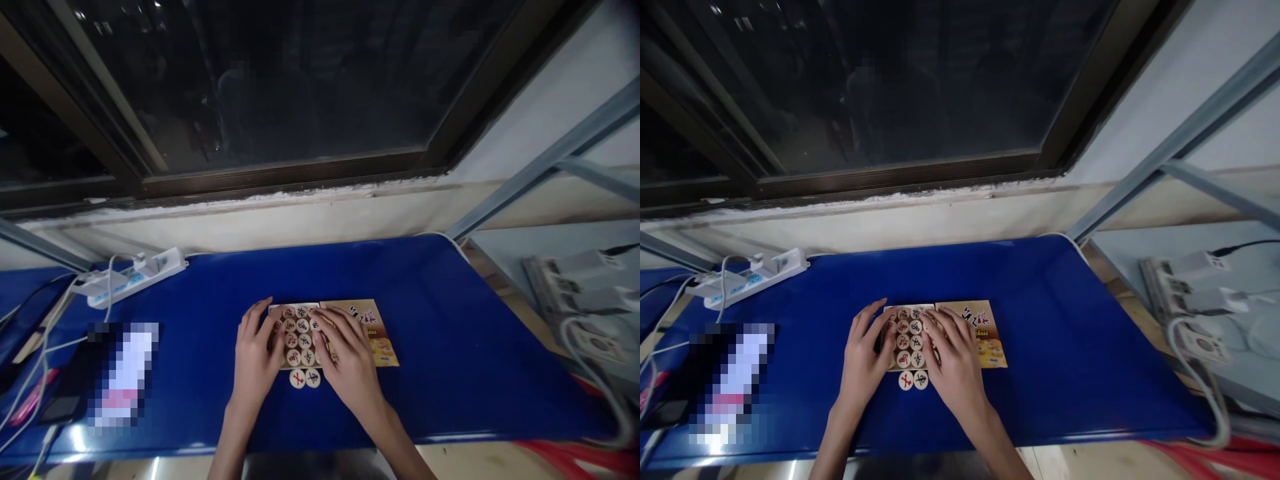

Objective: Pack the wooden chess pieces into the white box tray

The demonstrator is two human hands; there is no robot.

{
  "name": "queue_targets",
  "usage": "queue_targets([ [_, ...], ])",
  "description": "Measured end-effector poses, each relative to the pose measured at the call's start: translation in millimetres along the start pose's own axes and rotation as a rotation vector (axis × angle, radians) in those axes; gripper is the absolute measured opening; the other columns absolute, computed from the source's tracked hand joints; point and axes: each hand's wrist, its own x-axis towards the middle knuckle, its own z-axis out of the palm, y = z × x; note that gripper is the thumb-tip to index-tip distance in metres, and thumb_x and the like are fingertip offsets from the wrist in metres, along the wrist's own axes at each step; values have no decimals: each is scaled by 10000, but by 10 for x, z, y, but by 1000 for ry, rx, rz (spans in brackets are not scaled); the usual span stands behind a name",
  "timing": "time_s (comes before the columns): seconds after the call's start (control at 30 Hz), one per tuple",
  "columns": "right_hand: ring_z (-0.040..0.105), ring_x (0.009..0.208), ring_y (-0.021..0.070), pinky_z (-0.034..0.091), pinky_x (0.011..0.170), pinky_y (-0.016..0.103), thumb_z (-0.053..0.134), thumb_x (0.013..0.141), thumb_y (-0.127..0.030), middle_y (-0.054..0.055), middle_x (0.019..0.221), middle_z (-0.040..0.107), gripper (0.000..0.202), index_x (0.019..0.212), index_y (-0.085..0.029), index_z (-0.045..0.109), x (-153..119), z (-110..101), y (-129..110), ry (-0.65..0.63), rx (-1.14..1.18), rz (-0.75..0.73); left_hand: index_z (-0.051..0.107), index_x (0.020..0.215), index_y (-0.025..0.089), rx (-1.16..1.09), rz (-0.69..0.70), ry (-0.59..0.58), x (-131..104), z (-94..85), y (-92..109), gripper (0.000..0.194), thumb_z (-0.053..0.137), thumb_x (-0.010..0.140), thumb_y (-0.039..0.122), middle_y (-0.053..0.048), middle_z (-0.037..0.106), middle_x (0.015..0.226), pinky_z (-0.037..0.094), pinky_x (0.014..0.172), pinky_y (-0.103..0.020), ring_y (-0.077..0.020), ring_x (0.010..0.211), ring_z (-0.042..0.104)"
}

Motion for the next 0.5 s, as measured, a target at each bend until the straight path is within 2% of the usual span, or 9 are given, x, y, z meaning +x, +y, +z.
queue_targets([
  [0.07, 607, 1175, 260, 522, 952, 471, 564, 962, -133, 79, 1212, 684, 429, 1372, -263, 563, -87, -48, -31, 49, 12, 12, 643, 1244, 256, -27, -17, 54, -25, -34, 7, 279, 538, 993, 197, -91, 612, 1340, 479, 1022, -470, -274, 1253, 550],
  [0.17, 640, 1056, 245, 534, 885, 439, 626, 921, -116, 78, 1116, 687, 397, 1287, -270, 618, -284, -120, -95, 114, 13, 32, 668, 1149, 246, -73, -59, 145, -152, -112, 67, 200, 544, 995, 214, -83, 660, 1199, 505, 966, -419, -247, 1140, 609],
  [0.27, 648, 968, 239, 539, 835, 424, 669, 904, -154, 78, 1024, 671, 305, 1193, -252, 658, -486, -175, -159, 126, 7, 61, 633, 1102, 218, -117, -141, 197, -391, -189, 169, 135, 540, 1005, 234, -63, 657, 990, 550, 764, -303, -188, 898, 657],
  [0.37, 652, 965, 238, 548, 852, 423, 663, 918, -193, 73, 993, 672, 244, 1158, -235, 659, -616, -196, -198, 83, 22, 84, 635, 1039, 215, -136, -168, 149, -654, -217, 253, 89, 570, 993, 254, -26, 636, 864, 527, 609, -238, -140, 688, 628],
  [0.43, 654, 966, 235, 555, 856, 421, 657, 925, -205, 66, 994, 682, 235, 1157, -237, 652, -653, -191, -204, 49, 33, 89, 670, 994, 222, -126, -150, 106, -778, -205, 277, 97, 594, 975, 280, -32, 652, 881, 538, 612, -240, -148, 699, 648],
  [0.5, 657, 959, 233, 560, 851, 422, 666, 923, -221, 60, 1003, 691, 232, 1154, -243, 652, -659, -178, -196, 15, 39, 83, 694, 998, 229, -104, -134, 83, -840, -179, 277, 119, 599, 969, 295, -51, 663, 944, 560, 660, -254, -173, 794, 682],
])
